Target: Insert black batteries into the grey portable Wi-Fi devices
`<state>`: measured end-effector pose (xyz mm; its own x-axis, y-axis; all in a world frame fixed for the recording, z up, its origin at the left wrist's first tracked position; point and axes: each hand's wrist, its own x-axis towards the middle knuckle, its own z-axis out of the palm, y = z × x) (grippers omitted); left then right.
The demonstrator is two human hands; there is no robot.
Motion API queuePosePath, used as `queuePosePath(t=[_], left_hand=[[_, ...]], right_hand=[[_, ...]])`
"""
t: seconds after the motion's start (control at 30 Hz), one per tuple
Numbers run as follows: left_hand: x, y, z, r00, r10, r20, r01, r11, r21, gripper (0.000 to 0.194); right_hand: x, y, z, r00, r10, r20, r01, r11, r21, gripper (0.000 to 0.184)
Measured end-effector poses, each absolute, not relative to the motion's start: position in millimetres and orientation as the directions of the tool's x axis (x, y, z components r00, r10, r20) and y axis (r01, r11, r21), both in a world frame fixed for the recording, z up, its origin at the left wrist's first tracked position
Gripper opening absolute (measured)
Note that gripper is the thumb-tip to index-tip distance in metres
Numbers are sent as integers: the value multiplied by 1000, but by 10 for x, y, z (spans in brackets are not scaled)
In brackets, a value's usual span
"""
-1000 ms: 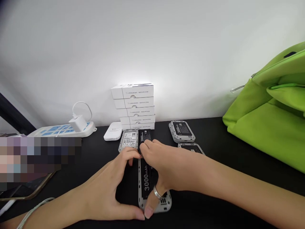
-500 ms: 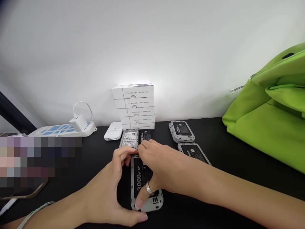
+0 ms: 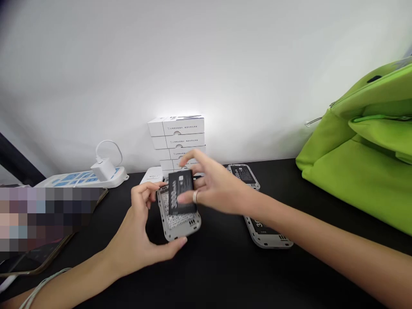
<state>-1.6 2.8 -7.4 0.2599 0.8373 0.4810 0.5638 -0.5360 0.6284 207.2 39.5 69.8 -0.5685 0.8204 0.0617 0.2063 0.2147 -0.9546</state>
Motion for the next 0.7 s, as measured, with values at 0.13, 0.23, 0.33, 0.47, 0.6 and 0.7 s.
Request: queuePosePath(t=[0.13,0.23,0.33,0.47,0.6,0.7], left_hand=[[-33,85,-62,143,910,390,680,-377,629,76],[-42,98,-67,119,954,275,706,-276,652,75],[-48,107,-85,146,960,240,717,-270,642,68],[-62,148,-118,177,960,219,740,-277,613,58],[-81,182,-148,188,955,228,740,-291,607,49],[-89,186,-161,203,951,233,732,-305,609,46]], right_hand=[[2212,751,474,-347,936,60,353,190,-916,33],[2303,871,367,-389,917,-85,506,135,-852,39],[2334,894,301,-467,881,-75,605,256,-754,63],[2303,876,228,-533,844,64,711,488,-507,59],[2269,865,154,-609,781,138,701,611,-367,47],[2272,870,107,-626,763,161,687,637,-350,49]])
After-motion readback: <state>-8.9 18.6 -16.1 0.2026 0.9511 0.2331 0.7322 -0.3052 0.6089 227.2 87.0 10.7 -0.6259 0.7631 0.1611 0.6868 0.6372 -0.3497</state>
